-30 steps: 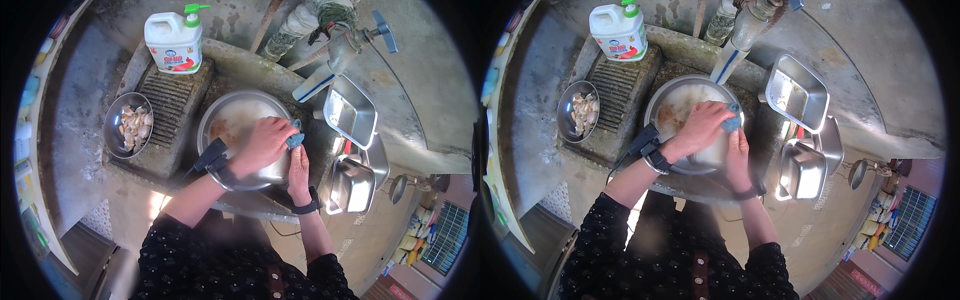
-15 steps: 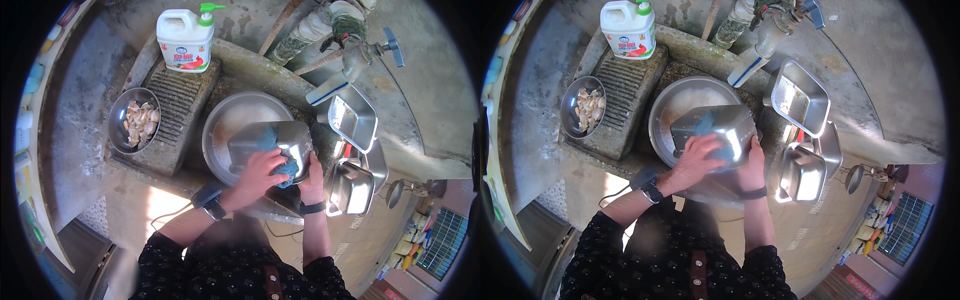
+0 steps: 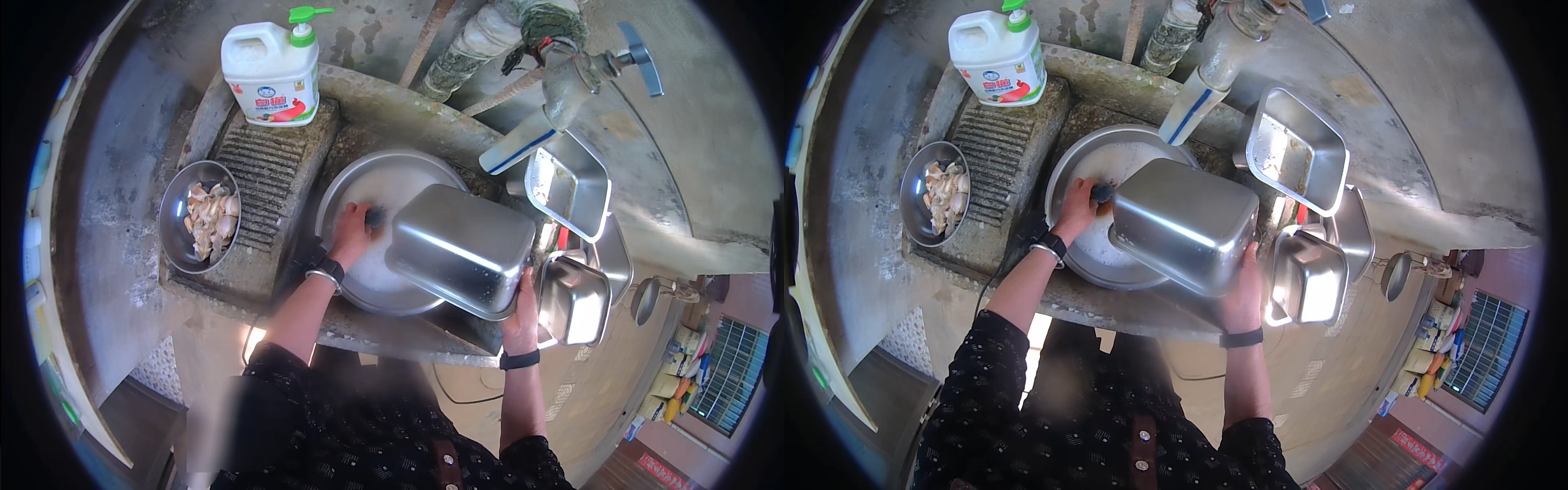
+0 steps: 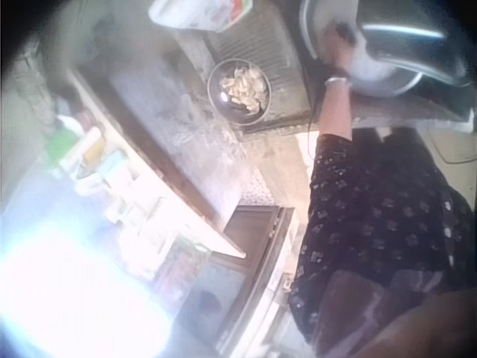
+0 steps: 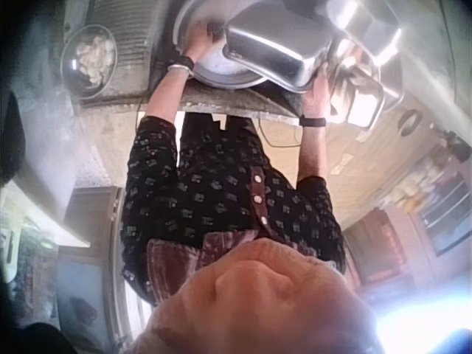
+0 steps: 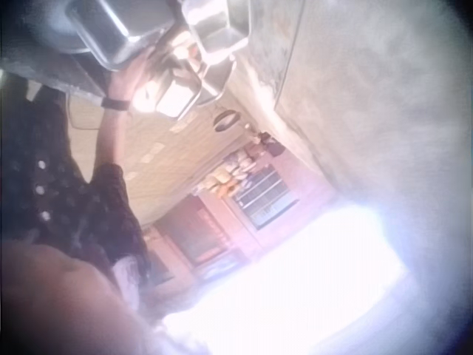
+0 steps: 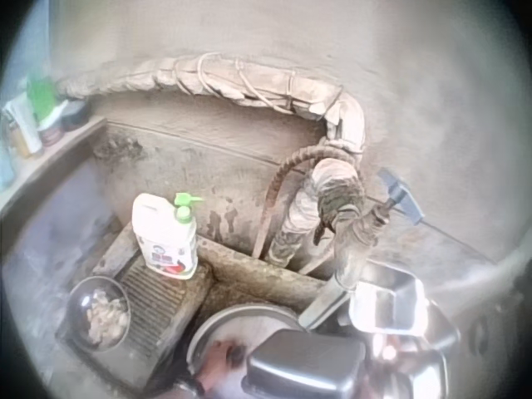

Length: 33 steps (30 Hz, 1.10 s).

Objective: The person washes several stainless steel rectangular trays and a round basin at an outdoor sink using a sponge and running water. They scrub each item, rinse it, and place it aside, then carry the basin to another outdoor tap to rinse it again before returning to the sink to continue washing the remaining trays.

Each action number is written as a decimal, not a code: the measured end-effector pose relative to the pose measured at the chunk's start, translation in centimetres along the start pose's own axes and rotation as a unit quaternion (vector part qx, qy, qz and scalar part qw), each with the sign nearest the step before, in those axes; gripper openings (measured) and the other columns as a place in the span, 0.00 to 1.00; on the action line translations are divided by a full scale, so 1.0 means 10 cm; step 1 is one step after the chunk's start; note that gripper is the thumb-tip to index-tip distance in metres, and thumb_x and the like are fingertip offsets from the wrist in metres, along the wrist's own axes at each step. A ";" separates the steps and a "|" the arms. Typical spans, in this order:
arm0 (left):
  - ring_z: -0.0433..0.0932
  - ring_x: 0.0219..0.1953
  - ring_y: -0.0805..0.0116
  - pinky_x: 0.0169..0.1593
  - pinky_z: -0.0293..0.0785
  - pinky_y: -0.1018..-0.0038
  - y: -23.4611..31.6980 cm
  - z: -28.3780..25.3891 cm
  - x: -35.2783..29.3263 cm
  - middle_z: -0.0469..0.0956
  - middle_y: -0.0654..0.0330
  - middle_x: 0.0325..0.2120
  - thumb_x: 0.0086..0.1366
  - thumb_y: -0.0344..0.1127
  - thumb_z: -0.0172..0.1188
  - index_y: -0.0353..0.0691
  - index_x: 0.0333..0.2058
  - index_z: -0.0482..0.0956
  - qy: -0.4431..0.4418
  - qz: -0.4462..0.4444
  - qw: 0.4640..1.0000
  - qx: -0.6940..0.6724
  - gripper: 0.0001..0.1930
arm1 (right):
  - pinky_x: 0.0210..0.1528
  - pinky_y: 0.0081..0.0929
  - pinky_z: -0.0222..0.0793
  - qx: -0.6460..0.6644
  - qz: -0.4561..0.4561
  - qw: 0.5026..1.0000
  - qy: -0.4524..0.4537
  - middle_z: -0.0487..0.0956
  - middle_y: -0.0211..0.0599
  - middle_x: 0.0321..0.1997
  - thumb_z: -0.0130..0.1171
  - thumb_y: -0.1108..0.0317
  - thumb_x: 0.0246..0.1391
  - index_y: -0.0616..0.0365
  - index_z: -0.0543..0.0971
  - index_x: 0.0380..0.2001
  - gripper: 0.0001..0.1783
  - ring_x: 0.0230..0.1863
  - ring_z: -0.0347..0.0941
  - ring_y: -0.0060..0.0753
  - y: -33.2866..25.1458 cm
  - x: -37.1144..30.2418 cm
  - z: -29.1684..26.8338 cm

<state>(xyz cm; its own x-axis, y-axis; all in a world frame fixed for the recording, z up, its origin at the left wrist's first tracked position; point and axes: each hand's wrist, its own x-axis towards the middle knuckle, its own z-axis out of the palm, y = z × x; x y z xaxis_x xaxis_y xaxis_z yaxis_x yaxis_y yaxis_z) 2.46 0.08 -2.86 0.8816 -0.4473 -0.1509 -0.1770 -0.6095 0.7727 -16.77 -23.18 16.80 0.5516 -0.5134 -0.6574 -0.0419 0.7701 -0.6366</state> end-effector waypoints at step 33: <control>0.60 0.65 0.60 0.65 0.56 0.67 1.20 -0.72 0.69 0.63 0.49 0.62 0.61 0.61 0.54 0.40 0.64 0.62 -0.387 -0.121 0.887 -0.222 0.40 | 0.41 0.16 0.69 -0.190 -0.116 0.967 -0.126 0.75 0.22 0.39 0.50 0.68 0.63 0.57 0.71 0.53 0.16 0.38 0.70 0.13 -0.07 -0.48 0.38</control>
<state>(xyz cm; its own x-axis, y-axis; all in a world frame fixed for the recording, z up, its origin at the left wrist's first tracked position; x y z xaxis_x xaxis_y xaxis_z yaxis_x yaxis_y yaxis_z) 9.57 -5.64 9.78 0.2762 -0.7586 -0.5902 0.3174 -0.5076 0.8010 -16.22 -19.87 21.93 0.7663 -0.5099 -0.3909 -0.1692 0.4268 -0.8884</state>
